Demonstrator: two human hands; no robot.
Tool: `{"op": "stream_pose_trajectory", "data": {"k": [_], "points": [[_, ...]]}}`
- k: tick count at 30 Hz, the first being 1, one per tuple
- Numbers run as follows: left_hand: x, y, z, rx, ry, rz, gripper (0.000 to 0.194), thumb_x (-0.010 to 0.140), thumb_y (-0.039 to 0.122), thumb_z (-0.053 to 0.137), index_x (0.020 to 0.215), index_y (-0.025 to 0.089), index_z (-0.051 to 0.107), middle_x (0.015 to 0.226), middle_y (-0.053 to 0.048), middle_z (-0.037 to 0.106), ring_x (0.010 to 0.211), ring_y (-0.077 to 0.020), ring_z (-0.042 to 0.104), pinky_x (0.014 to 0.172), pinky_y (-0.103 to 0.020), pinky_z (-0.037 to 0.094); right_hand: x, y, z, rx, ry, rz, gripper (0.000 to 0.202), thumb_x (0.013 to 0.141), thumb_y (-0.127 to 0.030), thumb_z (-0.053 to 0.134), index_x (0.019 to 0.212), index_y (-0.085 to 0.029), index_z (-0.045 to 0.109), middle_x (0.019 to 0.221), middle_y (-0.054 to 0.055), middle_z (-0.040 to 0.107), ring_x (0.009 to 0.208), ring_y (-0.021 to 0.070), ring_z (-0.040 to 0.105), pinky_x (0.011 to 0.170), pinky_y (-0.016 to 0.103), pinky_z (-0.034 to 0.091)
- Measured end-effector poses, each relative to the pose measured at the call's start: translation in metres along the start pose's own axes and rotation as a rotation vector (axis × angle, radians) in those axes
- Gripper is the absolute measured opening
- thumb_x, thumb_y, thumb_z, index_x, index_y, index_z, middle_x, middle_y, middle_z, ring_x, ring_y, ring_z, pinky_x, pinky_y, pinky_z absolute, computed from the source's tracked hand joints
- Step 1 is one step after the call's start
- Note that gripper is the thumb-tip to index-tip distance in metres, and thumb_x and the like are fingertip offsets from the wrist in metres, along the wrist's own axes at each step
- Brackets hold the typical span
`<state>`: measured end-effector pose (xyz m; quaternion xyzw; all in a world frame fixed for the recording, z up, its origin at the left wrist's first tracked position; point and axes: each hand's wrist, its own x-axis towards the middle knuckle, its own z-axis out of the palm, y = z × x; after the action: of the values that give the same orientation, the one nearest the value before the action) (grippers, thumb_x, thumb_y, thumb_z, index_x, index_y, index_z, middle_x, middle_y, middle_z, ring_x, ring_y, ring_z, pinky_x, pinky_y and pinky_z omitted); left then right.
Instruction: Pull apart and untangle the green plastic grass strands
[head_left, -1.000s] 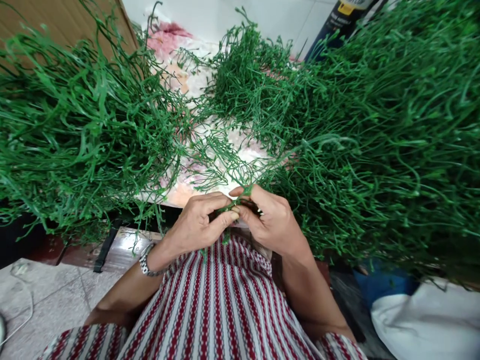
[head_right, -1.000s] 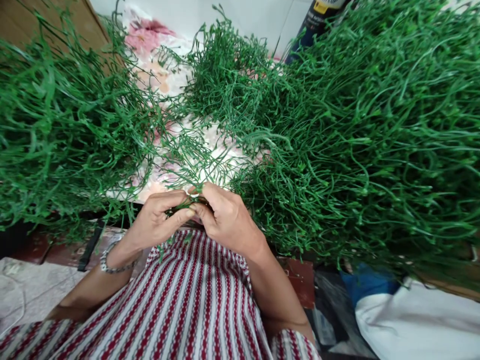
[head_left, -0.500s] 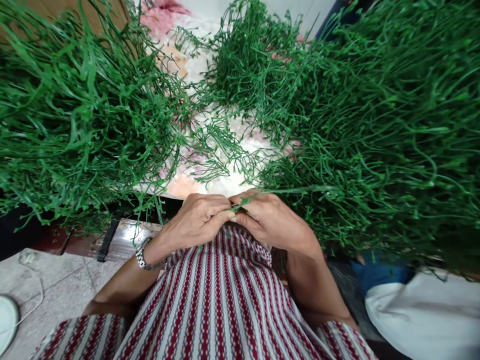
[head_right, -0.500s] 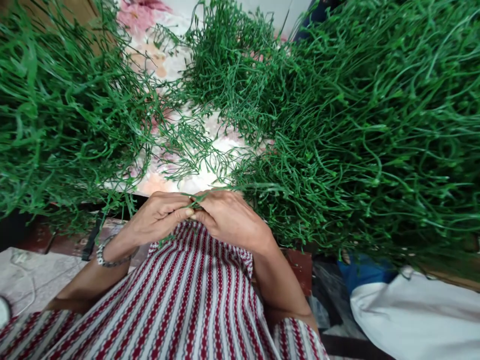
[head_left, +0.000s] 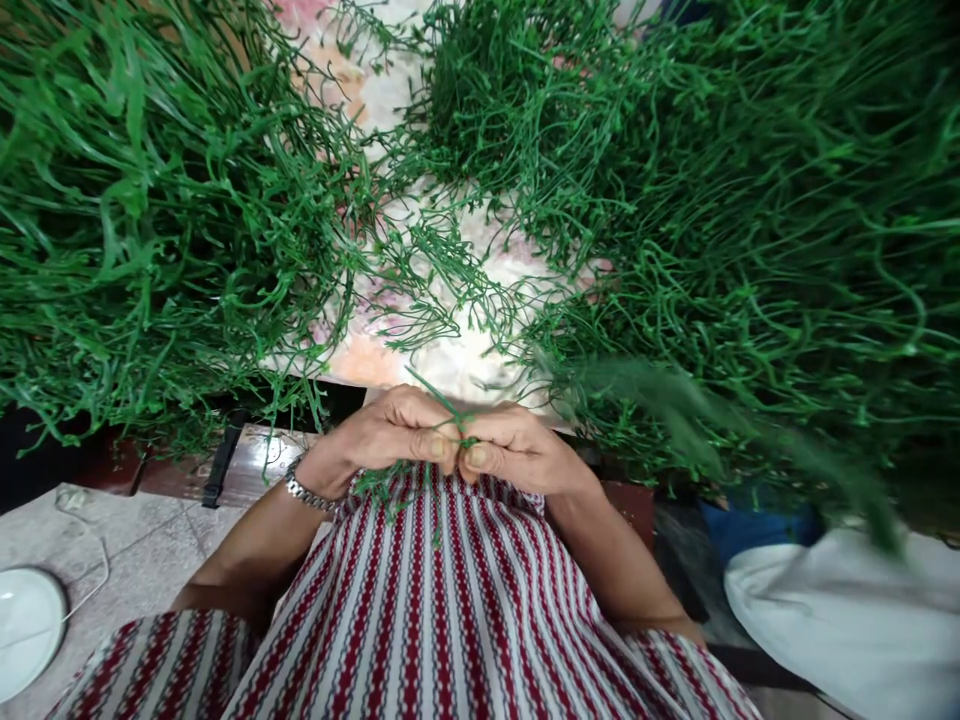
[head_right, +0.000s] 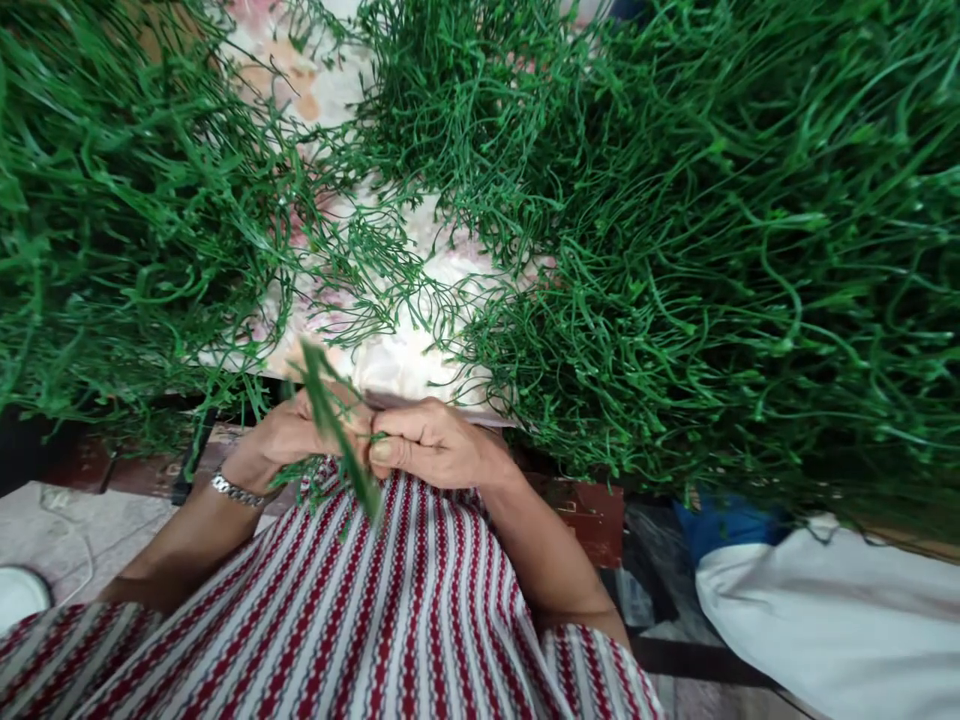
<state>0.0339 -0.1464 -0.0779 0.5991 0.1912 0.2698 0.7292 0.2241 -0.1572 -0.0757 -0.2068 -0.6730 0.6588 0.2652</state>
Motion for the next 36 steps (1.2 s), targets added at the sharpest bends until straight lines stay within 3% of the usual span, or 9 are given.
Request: {"op": "stream_pose_trajectory", "data": {"k": [3,5,11,17,20,23,28,31,36], "points": [[0.0,-0.008,0.0,-0.189,0.137,-0.01,0.033,0.074,0.045,0.06,0.064,0.015,0.07,0.05,-0.004,0.057,0.044,-0.0109,0.044,0.044,-0.025,0.033,-0.001,0.012,0.005,0.387,0.198,-0.026,0.038,0.082,-0.047,0.05,0.061,-0.015,0.052,0.049,-0.003,0.045,0.04,0.0059,0.033,0.041,0.022,0.024],[0.003,-0.007,0.002,-0.234,0.259,-0.009,0.03,0.074,0.044,0.06,0.066,0.017,0.07,0.053,-0.003,0.058,0.044,-0.0092,0.042,0.045,-0.024,0.033,-0.001,0.013,0.003,0.462,0.365,-0.037,0.039,0.078,-0.05,0.054,0.061,-0.016,0.052,0.045,-0.006,0.037,0.037,0.005,0.023,0.039,0.022,0.019],[0.018,0.006,0.012,-0.085,0.498,0.017,0.026,0.081,0.036,0.054,0.084,0.017,0.071,0.073,-0.005,0.056,0.058,-0.0101,0.046,0.051,-0.022,0.038,0.002,-0.005,-0.012,-0.004,0.589,0.039,0.036,0.076,-0.051,0.058,0.089,-0.017,0.059,0.061,-0.003,0.045,0.051,0.0074,0.037,0.048,0.021,0.028],[0.024,0.005,0.019,-0.026,0.719,0.063,0.02,0.079,0.029,0.056,0.09,0.022,0.071,0.094,-0.005,0.058,0.09,-0.0165,0.054,0.077,-0.027,0.045,0.015,-0.004,-0.004,-0.406,0.611,0.112,0.038,0.069,-0.045,0.068,0.09,-0.018,0.053,0.075,-0.001,0.055,0.066,0.0109,0.048,0.06,0.022,0.038],[0.025,0.007,0.02,0.01,0.69,0.049,0.021,0.079,0.027,0.055,0.092,0.023,0.071,0.107,-0.005,0.057,0.106,-0.0199,0.05,0.091,-0.031,0.042,0.019,0.0,0.002,-0.458,0.631,0.041,0.032,0.073,-0.039,0.066,0.094,-0.018,0.056,0.084,0.001,0.058,0.076,0.0123,0.052,0.07,0.025,0.041],[0.025,0.01,0.021,0.028,0.644,0.01,0.022,0.078,0.027,0.054,0.091,0.023,0.071,0.11,-0.006,0.058,0.109,-0.0218,0.05,0.09,-0.033,0.043,0.02,0.002,0.004,-0.508,0.672,-0.044,0.017,0.079,-0.028,0.06,0.094,-0.02,0.059,0.082,0.0,0.057,0.078,0.0123,0.052,0.073,0.026,0.041],[0.025,0.01,0.023,-0.002,0.666,0.02,0.019,0.077,0.025,0.056,0.084,0.021,0.072,0.103,-0.006,0.061,0.1,-0.0195,0.055,0.084,-0.03,0.046,0.016,0.0,0.001,-0.485,0.682,-0.046,0.009,0.079,-0.014,0.055,0.081,-0.018,0.063,0.066,-0.003,0.045,0.064,0.0092,0.046,0.064,0.023,0.038],[0.024,0.005,0.023,-0.066,0.727,0.066,0.013,0.075,0.023,0.061,0.079,0.02,0.072,0.084,-0.004,0.065,0.079,-0.0141,0.059,0.072,-0.026,0.048,0.012,-0.002,-0.004,-0.321,0.587,-0.053,0.01,0.08,-0.017,0.056,0.071,-0.016,0.06,0.063,-0.004,0.049,0.062,0.0078,0.048,0.063,0.022,0.038],[0.02,0.0,0.023,-0.204,0.685,0.009,0.014,0.071,0.027,0.067,0.079,0.016,0.069,0.065,-0.002,0.065,0.049,-0.0093,0.052,0.046,-0.022,0.043,0.006,-0.003,-0.012,-0.117,0.459,-0.032,0.016,0.082,-0.027,0.056,0.073,-0.015,0.06,0.064,-0.002,0.056,0.06,0.0088,0.05,0.061,0.023,0.039]]}}
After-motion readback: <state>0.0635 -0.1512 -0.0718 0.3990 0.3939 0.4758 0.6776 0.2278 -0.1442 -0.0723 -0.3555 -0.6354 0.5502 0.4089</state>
